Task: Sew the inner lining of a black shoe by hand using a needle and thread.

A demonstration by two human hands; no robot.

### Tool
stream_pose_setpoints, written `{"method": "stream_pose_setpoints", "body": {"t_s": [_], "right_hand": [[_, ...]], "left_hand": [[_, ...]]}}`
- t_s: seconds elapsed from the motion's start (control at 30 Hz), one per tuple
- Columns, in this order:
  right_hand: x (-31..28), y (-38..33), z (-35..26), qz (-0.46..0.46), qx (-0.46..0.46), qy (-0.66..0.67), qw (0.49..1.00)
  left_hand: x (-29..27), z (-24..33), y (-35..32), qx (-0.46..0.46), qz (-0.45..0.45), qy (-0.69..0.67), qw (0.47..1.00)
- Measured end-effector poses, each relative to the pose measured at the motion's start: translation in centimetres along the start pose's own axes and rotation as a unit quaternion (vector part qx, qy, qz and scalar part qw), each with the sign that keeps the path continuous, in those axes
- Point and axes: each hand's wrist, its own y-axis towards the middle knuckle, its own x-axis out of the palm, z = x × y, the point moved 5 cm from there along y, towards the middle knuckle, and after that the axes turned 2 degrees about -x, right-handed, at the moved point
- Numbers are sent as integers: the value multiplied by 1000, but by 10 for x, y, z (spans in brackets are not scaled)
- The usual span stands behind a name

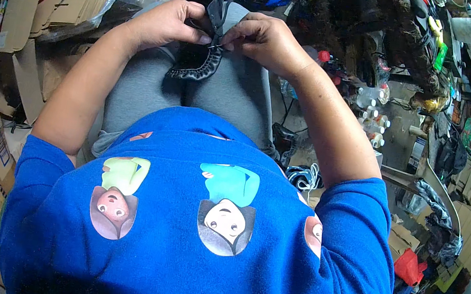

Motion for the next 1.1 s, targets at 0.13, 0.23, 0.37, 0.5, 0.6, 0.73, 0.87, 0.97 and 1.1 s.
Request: {"method": "stream_pose_setpoints", "body": {"t_s": [0.13, 0.23, 0.37, 0.5, 0.6, 0.73, 0.87, 0.97, 1.1], "right_hand": [[2, -9, -16, 33, -18, -32, 999], [3, -13, -19, 48, -42, -73, 995], [3, -13, -33, 49, -81, -155, 983], [3, -10, -56, 25, -108, -282, 953], [10, -4, -72, -36, -107, -401, 909], [22, 5, -80, -112, -115, -503, 849], [26, 6, -68, -103, -116, -485, 861], [18, 5, -62, -68, -91, -408, 906], [20, 2, -58, -35, -58, -351, 934]], "left_hand": [[-3, 0, -2, 61, -16, 52, 997], [-1, 6, -4, 69, -42, 91, 993], [1, 11, -6, 39, -47, 162, 985], [2, 11, -6, 42, -70, 186, 979], [4, 8, -5, 80, -61, 162, 982], [7, 16, -1, 85, -55, 206, 973], [-2, 14, 10, 73, 27, 242, 967], [-8, 1, 18, 60, 48, 196, 977], [-6, -4, 19, 24, 67, 130, 989]]}}
